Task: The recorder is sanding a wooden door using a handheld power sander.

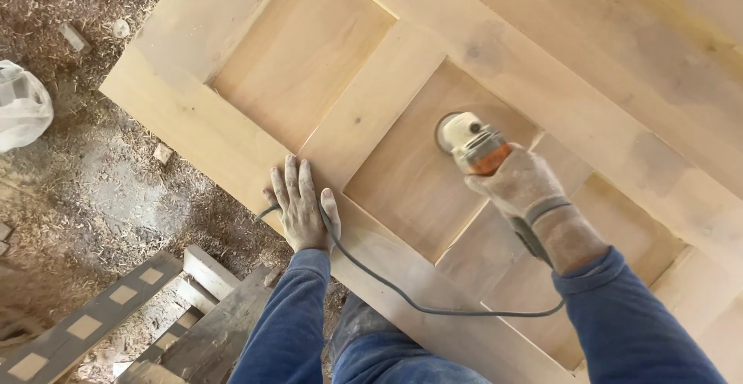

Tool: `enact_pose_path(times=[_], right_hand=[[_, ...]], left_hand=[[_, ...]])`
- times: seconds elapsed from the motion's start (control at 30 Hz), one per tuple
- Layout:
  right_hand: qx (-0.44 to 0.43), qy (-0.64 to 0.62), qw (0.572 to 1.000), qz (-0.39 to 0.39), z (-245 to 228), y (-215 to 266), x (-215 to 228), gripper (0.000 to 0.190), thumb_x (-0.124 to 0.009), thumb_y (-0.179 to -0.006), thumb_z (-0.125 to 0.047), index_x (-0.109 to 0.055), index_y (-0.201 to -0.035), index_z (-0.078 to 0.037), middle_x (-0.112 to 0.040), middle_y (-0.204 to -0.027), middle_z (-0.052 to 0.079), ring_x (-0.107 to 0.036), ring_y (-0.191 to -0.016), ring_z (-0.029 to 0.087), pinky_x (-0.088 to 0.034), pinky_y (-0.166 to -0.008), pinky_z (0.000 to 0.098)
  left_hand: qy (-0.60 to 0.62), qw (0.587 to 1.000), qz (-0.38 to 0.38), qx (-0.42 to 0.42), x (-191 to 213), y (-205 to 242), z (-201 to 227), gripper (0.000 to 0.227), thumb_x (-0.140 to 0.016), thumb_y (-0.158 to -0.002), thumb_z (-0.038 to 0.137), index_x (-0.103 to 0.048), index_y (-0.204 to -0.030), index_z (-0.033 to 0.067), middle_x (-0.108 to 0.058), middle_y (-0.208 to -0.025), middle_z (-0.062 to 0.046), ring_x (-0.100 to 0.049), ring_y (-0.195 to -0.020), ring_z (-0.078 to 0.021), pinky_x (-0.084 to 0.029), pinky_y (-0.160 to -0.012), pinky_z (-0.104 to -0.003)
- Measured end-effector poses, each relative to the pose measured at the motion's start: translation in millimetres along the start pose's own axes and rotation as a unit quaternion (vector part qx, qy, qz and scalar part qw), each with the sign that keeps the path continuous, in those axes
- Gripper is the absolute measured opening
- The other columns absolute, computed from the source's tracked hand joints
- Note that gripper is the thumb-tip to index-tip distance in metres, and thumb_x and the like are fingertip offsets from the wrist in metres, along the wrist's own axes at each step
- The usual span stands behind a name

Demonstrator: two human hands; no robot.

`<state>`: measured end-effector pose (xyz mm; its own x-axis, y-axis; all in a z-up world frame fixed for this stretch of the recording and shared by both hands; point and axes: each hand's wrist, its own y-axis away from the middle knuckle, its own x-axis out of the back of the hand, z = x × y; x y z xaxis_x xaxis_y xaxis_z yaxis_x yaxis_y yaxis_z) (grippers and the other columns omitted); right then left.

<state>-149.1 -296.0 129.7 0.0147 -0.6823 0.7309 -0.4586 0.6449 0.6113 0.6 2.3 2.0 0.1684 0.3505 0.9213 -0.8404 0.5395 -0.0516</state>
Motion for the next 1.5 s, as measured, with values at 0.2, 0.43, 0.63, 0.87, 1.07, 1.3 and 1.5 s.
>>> enact_pose_path(times=[0.2, 0.43, 0.63, 0.87, 1.07, 1.3, 1.5], right_hand=[[0.019, 0.076, 0.995, -0.065, -31, 37, -36, 0.057, -0.078, -0.078, -0.052, -0.066, -0.113, -0.009, -0.076, -0.089, 0.01, -0.075, -0.082, 0.023, -0.063, -0.081, 0.0362], [0.089, 0.109, 0.98, -0.14, -9, 66, -58, 0.053, -0.082, -0.073, -0.043, -0.064, -0.109, -0.009, -0.075, -0.092, 0.011, -0.075, -0.089, 0.027, -0.059, -0.088, 0.0388], [0.049, 0.116, 0.986, -0.11, 20, 54, -26, 0.058, -0.085, -0.068, -0.045, -0.067, -0.112, -0.012, -0.076, -0.091, 0.01, -0.076, -0.086, 0.027, -0.059, -0.088, 0.0385], [0.018, -0.047, 0.998, 0.025, 47, 3, -1, 0.051, -0.083, -0.069, -0.041, -0.075, -0.108, -0.01, -0.078, -0.096, 0.016, -0.076, -0.089, 0.03, -0.058, -0.084, 0.0403], [-0.021, -0.004, 0.999, 0.047, 58, -55, -8, 0.06, -0.089, -0.071, -0.046, -0.074, -0.109, -0.003, -0.076, -0.097, 0.02, -0.072, -0.093, 0.034, -0.057, -0.084, 0.0424], [-0.048, -0.034, 0.998, 0.016, -8, -14, -6, 0.058, -0.085, -0.071, -0.048, -0.076, -0.106, -0.003, -0.078, -0.091, 0.018, -0.077, -0.084, 0.031, -0.06, -0.079, 0.0387], [0.036, 0.044, 0.998, -0.026, -21, 40, -42, 0.056, -0.081, -0.073, -0.051, -0.07, -0.102, -0.005, -0.076, -0.085, 0.014, -0.075, -0.081, 0.028, -0.061, -0.079, 0.0397]], left_hand=[[0.0, 1.0, 0.0, 0.003, 1, -2, 2, 0.064, -0.038, -0.1, 0.037, -0.038, -0.156, 0.0067, -0.029, -0.169, -0.014, -0.015, -0.158, -0.041, 0.0, -0.127, -0.061], [0.004, 1.0, -0.002, 0.004, 0, -2, 0, 0.064, -0.038, -0.099, 0.037, -0.038, -0.156, 0.0079, -0.029, -0.169, -0.014, -0.015, -0.158, -0.0409, 0.0, -0.128, -0.062], [0.007, 1.0, -0.001, -0.004, -2, 0, 0, 0.064, -0.037, -0.101, 0.037, -0.036, -0.157, 0.0063, -0.027, -0.169, -0.014, -0.014, -0.159, -0.0424, -0.001, -0.128, -0.062], [-0.006, 1.0, -0.012, 0.005, -3, -1, -1, 0.065, -0.035, -0.1, 0.037, -0.037, -0.157, 0.0064, -0.027, -0.169, -0.015, -0.014, -0.157, -0.0424, 0.0, -0.126, -0.062], [0.002, 1.0, -0.002, 0.004, 1, -1, 2, 0.064, -0.034, -0.1, 0.038, -0.038, -0.155, 0.006, -0.028, -0.168, -0.014, -0.016, -0.158, -0.0418, -0.001, -0.128, -0.061], [-0.009, 1.0, -0.016, 0.008, -2, -3, 0, 0.065, -0.034, -0.1, 0.039, -0.038, -0.155, 0.0052, -0.028, -0.168, -0.016, -0.016, -0.157, -0.0426, -0.001, -0.127, -0.061], [-0.006, 1.0, -0.017, 0.008, -1, -2, 0, 0.065, -0.035, -0.099, 0.039, -0.038, -0.156, 0.0059, -0.027, -0.168, -0.016, -0.015, -0.157, -0.0423, 0.0, -0.127, -0.061]])
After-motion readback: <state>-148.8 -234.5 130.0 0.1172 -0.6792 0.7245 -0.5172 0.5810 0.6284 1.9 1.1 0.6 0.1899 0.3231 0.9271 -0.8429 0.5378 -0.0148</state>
